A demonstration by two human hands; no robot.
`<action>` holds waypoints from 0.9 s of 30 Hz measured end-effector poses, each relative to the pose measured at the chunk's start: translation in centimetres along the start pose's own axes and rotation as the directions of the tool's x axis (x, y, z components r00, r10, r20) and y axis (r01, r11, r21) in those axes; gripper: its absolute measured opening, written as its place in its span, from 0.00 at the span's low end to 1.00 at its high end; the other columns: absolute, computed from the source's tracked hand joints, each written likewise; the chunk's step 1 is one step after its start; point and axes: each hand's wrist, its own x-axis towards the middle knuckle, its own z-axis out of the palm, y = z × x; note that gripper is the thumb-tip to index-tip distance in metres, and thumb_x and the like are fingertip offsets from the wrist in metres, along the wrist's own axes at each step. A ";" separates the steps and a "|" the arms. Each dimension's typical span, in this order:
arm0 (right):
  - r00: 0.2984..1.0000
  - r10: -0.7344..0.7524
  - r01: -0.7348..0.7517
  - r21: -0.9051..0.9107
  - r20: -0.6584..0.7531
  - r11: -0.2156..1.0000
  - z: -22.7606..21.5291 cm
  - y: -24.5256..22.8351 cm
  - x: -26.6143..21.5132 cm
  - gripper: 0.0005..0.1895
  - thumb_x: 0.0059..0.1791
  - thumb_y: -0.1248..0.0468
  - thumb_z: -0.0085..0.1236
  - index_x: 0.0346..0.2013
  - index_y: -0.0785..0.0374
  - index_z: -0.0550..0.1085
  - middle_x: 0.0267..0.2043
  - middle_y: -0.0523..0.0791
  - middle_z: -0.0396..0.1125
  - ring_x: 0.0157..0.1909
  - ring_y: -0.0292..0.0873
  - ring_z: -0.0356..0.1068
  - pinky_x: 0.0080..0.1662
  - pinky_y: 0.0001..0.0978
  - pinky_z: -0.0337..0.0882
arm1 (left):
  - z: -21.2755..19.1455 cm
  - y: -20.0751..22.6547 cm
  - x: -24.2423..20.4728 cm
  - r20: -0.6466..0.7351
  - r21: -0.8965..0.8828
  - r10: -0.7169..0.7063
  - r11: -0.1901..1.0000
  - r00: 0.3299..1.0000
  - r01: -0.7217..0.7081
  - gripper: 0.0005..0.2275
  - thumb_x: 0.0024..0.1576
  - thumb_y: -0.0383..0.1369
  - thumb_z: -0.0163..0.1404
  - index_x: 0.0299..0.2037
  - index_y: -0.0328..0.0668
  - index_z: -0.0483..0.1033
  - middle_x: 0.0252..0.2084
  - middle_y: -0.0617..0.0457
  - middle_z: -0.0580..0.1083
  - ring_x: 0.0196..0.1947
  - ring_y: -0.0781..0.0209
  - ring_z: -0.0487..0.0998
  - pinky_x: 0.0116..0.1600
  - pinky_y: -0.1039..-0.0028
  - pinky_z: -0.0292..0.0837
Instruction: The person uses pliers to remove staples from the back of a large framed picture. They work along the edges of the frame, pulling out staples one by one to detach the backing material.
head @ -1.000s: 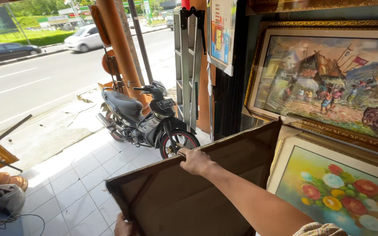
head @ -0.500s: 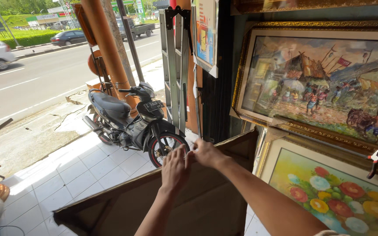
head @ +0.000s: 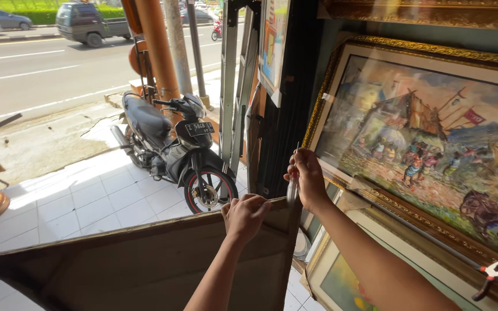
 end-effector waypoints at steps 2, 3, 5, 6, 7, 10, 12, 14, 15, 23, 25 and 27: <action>0.995 -0.089 0.087 0.033 0.054 0.996 0.0 1.3 1.5 0.08 0.67 0.58 0.46 0.59 0.55 0.64 0.44 0.38 0.62 0.42 0.31 0.65 0.44 0.24 0.73 | -0.7 1.1 -1.1 -0.005 0.003 0.002 1.000 1.000 -0.002 0.11 0.59 0.61 0.52 0.46 0.90 0.85 0.57 0.80 0.80 0.60 0.62 0.77 0.71 0.64 0.62; 0.978 -0.186 0.180 0.070 0.093 0.981 0.1 2.0 2.2 0.07 0.67 0.59 0.44 0.60 0.54 0.64 0.43 0.38 0.61 0.41 0.31 0.64 0.42 0.23 0.71 | -1.2 1.6 -1.7 -0.004 0.004 0.017 1.000 1.000 -0.017 0.10 0.59 0.58 0.54 0.47 0.86 0.86 0.57 0.78 0.81 0.61 0.61 0.76 0.72 0.65 0.61; 0.946 -0.264 0.287 -0.111 0.187 0.951 -0.4 4.9 2.2 0.13 0.63 0.66 0.49 0.63 0.58 0.65 0.42 0.42 0.65 0.38 0.35 0.67 0.40 0.26 0.74 | -1.0 0.7 -1.4 -0.018 -0.019 0.001 1.000 1.000 -0.001 0.12 0.59 0.60 0.54 0.47 0.82 0.84 0.55 0.74 0.82 0.61 0.61 0.77 0.72 0.64 0.61; 0.904 -0.318 0.399 -0.290 0.286 0.870 -1.2 6.2 2.2 0.20 0.59 0.73 0.54 0.66 0.63 0.66 0.41 0.46 0.69 0.36 0.38 0.71 0.38 0.30 0.77 | -0.5 0.5 -1.3 -0.023 -0.053 -0.010 0.999 1.000 0.009 0.14 0.59 0.62 0.54 0.46 0.77 0.82 0.53 0.70 0.82 0.61 0.61 0.78 0.72 0.64 0.60; 0.907 -0.315 0.393 -0.292 0.279 0.872 -2.3 7.9 2.0 0.20 0.59 0.73 0.54 0.66 0.63 0.66 0.41 0.46 0.69 0.36 0.38 0.71 0.38 0.30 0.77 | 0.0 0.2 -1.1 -0.015 -0.049 -0.010 0.999 1.000 0.009 0.14 0.59 0.62 0.54 0.46 0.77 0.82 0.53 0.70 0.82 0.61 0.61 0.78 0.72 0.64 0.60; 0.915 -0.257 0.399 -0.609 0.311 0.685 -2.9 9.3 1.0 0.17 0.63 0.57 0.55 0.67 0.52 0.76 0.35 0.45 0.76 0.30 0.41 0.77 0.31 0.37 0.76 | 0.9 -0.1 -0.6 -0.020 -0.081 -0.068 0.994 0.997 0.067 0.15 0.64 0.59 0.50 0.48 0.66 0.76 0.47 0.61 0.86 0.59 0.60 0.80 0.74 0.62 0.55; 0.986 -0.113 0.156 -0.461 0.119 0.873 -0.6 5.5 0.6 0.18 0.66 0.57 0.50 0.69 0.55 0.75 0.33 0.48 0.71 0.27 0.41 0.73 0.20 0.29 0.76 | 1.2 0.5 -0.3 -0.098 -0.057 -0.136 0.990 0.986 0.131 0.15 0.66 0.57 0.51 0.48 0.62 0.76 0.41 0.57 0.86 0.54 0.56 0.82 0.73 0.61 0.55; 0.994 -0.015 0.072 -0.534 0.111 0.842 -1.6 3.7 2.6 0.16 0.66 0.55 0.50 0.65 0.54 0.76 0.29 0.48 0.71 0.24 0.42 0.72 0.16 0.30 0.73 | 1.7 0.6 -0.7 -0.093 -0.006 -0.123 0.992 0.988 0.123 0.16 0.65 0.60 0.52 0.51 0.68 0.77 0.43 0.59 0.85 0.55 0.57 0.80 0.73 0.61 0.55; 0.991 0.082 -0.004 -0.597 0.103 0.802 -2.0 2.7 3.6 0.15 0.65 0.53 0.51 0.61 0.53 0.78 0.25 0.49 0.70 0.20 0.42 0.71 0.12 0.31 0.71 | 1.8 0.6 -0.9 -0.098 0.048 -0.113 0.992 0.989 0.118 0.17 0.63 0.62 0.52 0.54 0.73 0.78 0.44 0.60 0.84 0.55 0.57 0.79 0.74 0.60 0.55; 0.860 0.498 -0.107 -0.911 0.116 0.398 -3.5 -6.6 -0.7 0.17 0.59 0.59 0.52 0.61 0.60 0.76 0.39 0.51 0.78 0.33 0.45 0.79 0.24 0.32 0.82 | 2.7 -0.4 -0.6 -0.108 0.111 -0.028 0.993 0.994 0.040 0.09 0.64 0.59 0.51 0.47 0.89 0.83 0.43 0.69 0.81 0.51 0.64 0.76 0.67 0.67 0.59; 0.792 0.593 -0.133 -0.905 0.148 0.404 -3.2 -8.6 -2.6 0.19 0.64 0.62 0.46 0.69 0.60 0.73 0.47 0.52 0.78 0.39 0.45 0.80 0.30 0.32 0.86 | 2.8 -0.3 -0.6 -0.112 0.132 -0.021 0.991 0.994 0.036 0.09 0.64 0.59 0.51 0.48 0.89 0.84 0.44 0.69 0.81 0.51 0.65 0.76 0.67 0.67 0.59; 0.729 0.654 0.195 -0.977 0.200 0.082 -4.5 -8.8 -2.6 0.20 0.65 0.51 0.43 0.68 0.46 0.77 0.41 0.44 0.81 0.32 0.39 0.81 0.41 0.37 0.84 | 2.7 0.2 0.0 -0.052 0.257 0.001 0.966 0.999 0.012 0.09 0.65 0.54 0.49 0.47 0.76 0.80 0.44 0.61 0.81 0.52 0.55 0.79 0.66 0.57 0.63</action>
